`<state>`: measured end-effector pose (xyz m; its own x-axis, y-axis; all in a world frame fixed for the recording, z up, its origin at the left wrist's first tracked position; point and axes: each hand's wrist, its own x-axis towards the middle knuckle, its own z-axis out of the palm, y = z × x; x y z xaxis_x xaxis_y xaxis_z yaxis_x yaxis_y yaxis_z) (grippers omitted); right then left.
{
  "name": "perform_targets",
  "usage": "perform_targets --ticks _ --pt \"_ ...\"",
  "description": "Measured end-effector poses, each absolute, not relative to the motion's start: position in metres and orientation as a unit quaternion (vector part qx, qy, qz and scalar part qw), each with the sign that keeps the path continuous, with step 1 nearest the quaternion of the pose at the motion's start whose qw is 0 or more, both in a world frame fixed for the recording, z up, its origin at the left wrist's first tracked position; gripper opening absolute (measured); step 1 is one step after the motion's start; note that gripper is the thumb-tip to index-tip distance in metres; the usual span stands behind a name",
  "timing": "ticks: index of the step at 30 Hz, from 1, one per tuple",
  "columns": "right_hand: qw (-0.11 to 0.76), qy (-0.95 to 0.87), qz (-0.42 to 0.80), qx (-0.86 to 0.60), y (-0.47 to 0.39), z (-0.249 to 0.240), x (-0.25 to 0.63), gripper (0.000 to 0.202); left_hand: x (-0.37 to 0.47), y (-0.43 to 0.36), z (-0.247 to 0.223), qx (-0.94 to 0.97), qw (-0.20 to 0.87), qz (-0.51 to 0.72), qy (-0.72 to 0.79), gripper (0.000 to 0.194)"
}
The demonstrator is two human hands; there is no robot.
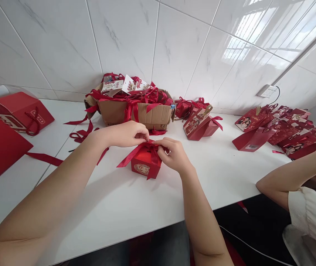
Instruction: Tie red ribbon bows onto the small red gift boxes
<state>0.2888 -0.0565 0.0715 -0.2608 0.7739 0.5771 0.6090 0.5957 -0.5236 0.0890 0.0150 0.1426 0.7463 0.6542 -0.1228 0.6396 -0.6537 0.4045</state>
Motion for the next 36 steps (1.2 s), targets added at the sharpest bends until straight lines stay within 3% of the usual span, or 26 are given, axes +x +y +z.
perform_targets --ticks 10,17,25,36 --pt "0.392 -0.818 0.107 -0.408 -0.0579 0.0719 0.2935 0.043 0.0883 0.0172 0.1397 0.902 0.227 0.019 0.368 0.021" --pt "0.411 -0.784 0.115 -0.451 -0.06 0.0748 0.2921 0.028 0.0879 0.0163 0.1418 0.901 0.229 0.023 0.368 0.02" --pt "0.379 -0.821 0.107 -0.413 -0.0611 0.0752 0.292 0.04 0.0879 0.0167 0.1416 0.902 0.218 0.035 0.372 0.021" --pt "0.392 -0.798 0.113 -0.443 -0.0613 0.0742 0.2904 0.035 0.0853 0.0237 0.1368 0.902 0.217 0.048 0.369 0.018"
